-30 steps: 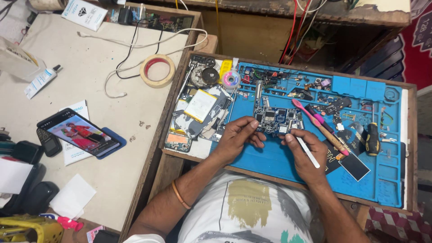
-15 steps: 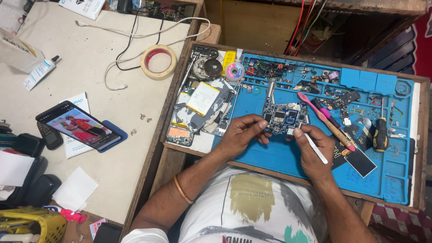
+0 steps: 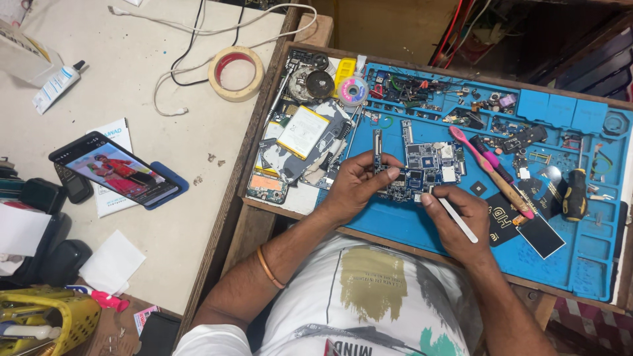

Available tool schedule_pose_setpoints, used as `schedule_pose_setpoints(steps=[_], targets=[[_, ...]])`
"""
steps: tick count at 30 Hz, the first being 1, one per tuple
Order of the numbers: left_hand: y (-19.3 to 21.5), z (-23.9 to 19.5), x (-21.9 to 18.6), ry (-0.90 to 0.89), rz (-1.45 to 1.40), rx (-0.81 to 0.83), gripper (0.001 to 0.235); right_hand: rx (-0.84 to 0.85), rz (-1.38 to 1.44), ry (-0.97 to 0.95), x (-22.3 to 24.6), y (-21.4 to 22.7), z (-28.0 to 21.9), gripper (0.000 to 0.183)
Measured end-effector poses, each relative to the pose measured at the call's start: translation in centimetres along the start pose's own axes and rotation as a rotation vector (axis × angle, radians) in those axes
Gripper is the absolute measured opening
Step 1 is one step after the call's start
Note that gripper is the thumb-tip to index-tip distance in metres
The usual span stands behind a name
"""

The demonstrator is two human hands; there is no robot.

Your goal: The person uses a metal probe to touch and manipulate components on a small circuit board held in their left hand. They repeatedly probe different areas of the board while rotating it to access different sides.

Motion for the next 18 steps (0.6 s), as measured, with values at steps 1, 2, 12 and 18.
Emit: schedule_pose_setpoints(steps=[1, 2, 12, 18], targets=[[0.1, -0.1, 0.1, 0.004, 0.009, -0.006, 0.019, 0.001, -0.001, 0.01, 0.2, -0.1, -0.1, 0.018], [0.1, 0.0, 0.2, 0.005, 0.018, -0.01, 0.018, 0.001, -0.005, 0.024, 0.4, -0.1, 0.0, 0.018], [0.1, -0.2, -0.1, 0.027, 0.071, 0.041, 0.017, 0.066, 0.005, 0.112, 1.0, -0.2, 0.2, 0.019], [0.0, -0.2, 0.2, 0.055, 0.079, 0.06, 0.019, 0.069, -0.003, 0.002, 0.0, 0.0, 0.0, 0.027]])
Point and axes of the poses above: each hand's wrist, its own z-axis towards the middle knuckle, its own y-axis out of the back of the hand, x = y × z, the point moved 1 cm from there along z, towards the middle knuckle, and after that the axes turned 2 degrees about y, right-handed, at the moved point
